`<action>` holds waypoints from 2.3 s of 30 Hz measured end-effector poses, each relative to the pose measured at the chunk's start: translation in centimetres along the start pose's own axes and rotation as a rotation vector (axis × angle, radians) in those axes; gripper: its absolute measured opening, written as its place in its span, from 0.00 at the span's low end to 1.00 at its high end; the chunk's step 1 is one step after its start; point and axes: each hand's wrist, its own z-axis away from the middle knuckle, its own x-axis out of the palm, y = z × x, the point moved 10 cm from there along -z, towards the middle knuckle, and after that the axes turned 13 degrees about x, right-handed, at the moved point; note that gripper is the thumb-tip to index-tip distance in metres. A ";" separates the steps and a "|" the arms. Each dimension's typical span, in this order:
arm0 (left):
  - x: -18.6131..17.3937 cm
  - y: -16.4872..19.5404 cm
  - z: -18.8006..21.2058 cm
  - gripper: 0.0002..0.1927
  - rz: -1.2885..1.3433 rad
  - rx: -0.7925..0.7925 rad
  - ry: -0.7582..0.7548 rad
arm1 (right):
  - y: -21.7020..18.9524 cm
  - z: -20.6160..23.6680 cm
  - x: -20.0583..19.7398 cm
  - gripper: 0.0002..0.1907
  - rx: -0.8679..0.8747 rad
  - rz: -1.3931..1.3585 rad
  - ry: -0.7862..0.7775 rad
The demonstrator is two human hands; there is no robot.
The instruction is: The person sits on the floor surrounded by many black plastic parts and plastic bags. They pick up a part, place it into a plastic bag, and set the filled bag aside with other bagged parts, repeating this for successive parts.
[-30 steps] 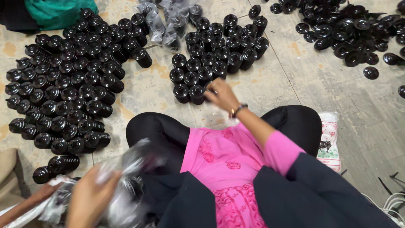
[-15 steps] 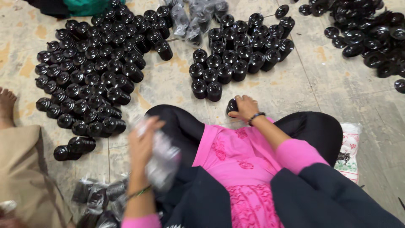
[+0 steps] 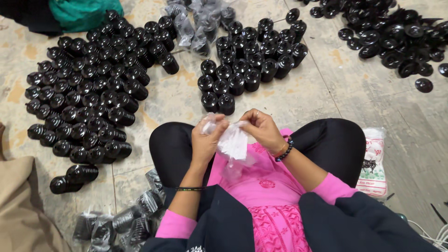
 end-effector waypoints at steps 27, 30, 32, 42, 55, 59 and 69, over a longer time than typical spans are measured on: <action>3.7 -5.7 3.5 0.11 -0.043 -0.103 -0.080 | 3.6 2.2 -3.2 0.03 0.036 -0.199 0.054; 4.3 -5.8 4.0 0.12 -0.140 -0.073 -0.114 | 5.4 1.7 -3.6 0.03 0.173 -0.388 0.031; 4.7 -6.4 4.3 0.13 -0.080 -0.087 -0.115 | 5.8 1.6 -3.9 0.04 0.207 -0.477 0.030; 5.6 -10.3 5.6 0.20 0.233 -0.417 -0.099 | 6.7 2.0 -3.6 0.06 0.320 -0.358 -0.074; 1.5 -8.1 13.2 0.15 0.340 -0.851 -0.865 | 5.8 11.9 -4.3 0.11 0.563 0.192 -0.462; 4.1 -13.2 9.2 0.12 0.662 -0.897 -0.505 | 8.3 5.7 -10.2 0.09 0.485 0.319 -0.096; 4.3 -24.5 0.6 0.16 -0.479 -0.715 0.009 | 12.7 -6.6 -13.1 0.14 0.373 0.936 0.508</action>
